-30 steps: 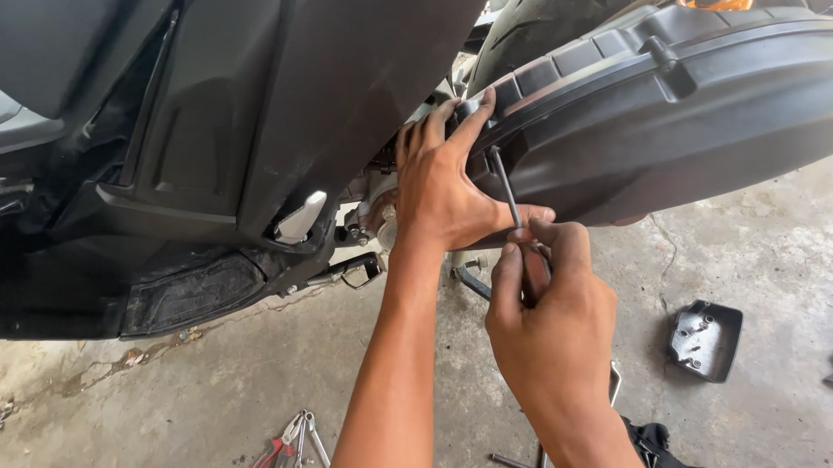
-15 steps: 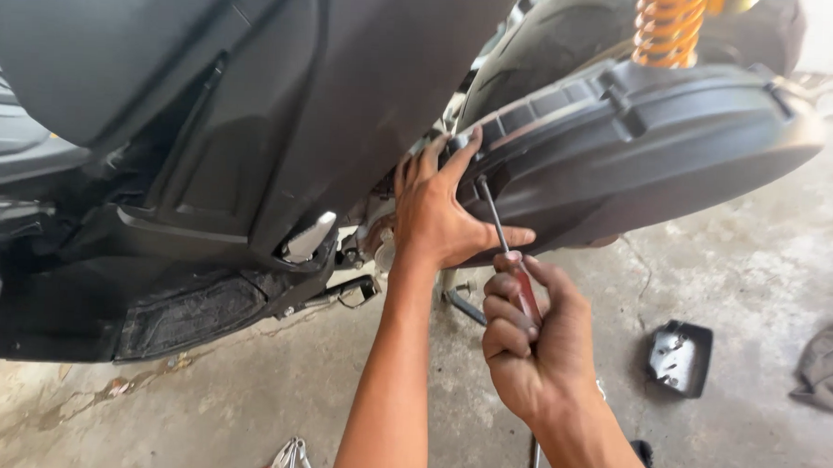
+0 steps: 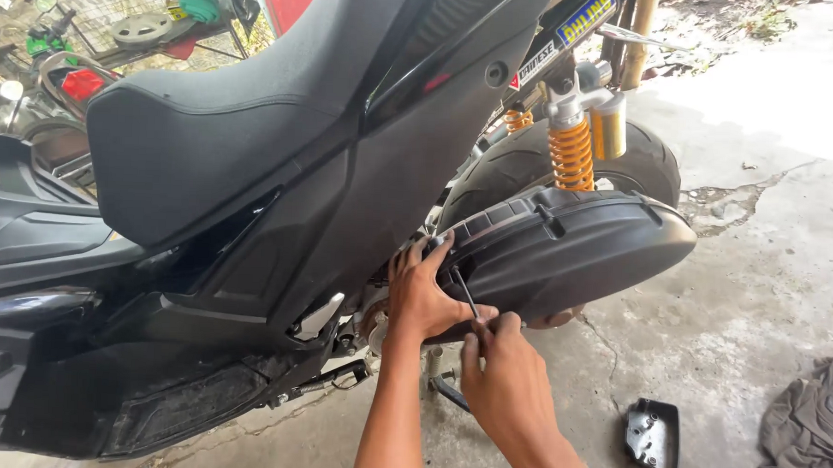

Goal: Using a screwdriver to unscrew bolts from a motorcycle's plastic housing

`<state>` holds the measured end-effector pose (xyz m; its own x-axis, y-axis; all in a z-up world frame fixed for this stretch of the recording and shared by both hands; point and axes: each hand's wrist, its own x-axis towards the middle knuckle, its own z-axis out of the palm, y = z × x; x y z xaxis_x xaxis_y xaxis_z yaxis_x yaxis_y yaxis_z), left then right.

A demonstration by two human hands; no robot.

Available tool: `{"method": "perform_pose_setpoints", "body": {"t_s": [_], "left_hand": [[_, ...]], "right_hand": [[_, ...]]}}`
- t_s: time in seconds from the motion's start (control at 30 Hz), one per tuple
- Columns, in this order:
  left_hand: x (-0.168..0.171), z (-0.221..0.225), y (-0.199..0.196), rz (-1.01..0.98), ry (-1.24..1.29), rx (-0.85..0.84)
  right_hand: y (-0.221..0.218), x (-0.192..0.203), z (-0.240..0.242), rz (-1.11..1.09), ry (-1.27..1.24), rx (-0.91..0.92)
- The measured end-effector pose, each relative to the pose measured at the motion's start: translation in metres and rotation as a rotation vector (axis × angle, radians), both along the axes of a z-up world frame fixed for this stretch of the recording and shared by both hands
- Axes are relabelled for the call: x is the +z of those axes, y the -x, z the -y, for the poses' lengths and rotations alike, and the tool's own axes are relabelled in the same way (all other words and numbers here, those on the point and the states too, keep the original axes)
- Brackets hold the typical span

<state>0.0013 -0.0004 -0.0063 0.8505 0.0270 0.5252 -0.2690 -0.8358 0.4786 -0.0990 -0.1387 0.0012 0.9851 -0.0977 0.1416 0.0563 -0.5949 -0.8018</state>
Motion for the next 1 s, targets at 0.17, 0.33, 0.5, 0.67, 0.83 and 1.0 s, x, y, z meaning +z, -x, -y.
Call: {"method": "perform_pose_setpoints", "body": {"t_s": [0.17, 0.33, 0.5, 0.67, 0.83, 1.0], "left_hand": [[-0.007, -0.002, -0.006, -0.014, -0.021, 0.011], [0.006, 0.004, 0.0, -0.155, 0.03, 0.034], [-0.017, -0.003, -0.011, 0.05, -0.043, 0.009], [0.006, 0.006, 0.003, -0.038, -0.009, 0.007], [-0.006, -0.001, -0.002, 0.017, -0.007, -0.007], [-0.015, -0.004, -0.009, 0.093, -0.055, -0.022]], "right_hand": [[-0.007, 0.008, -0.005, 0.053, -0.111, -0.025], [-0.015, 0.018, 0.001, -0.477, -1.124, -0.055], [-0.02, 0.013, 0.01, -0.798, -1.841, 0.088], [-0.006, 0.024, 0.004, -0.577, -1.363, -0.077], [0.002, 0.015, 0.006, -0.325, -0.802, -0.1], [0.011, 0.006, 0.001, 0.158, -0.296, 0.048]]}}
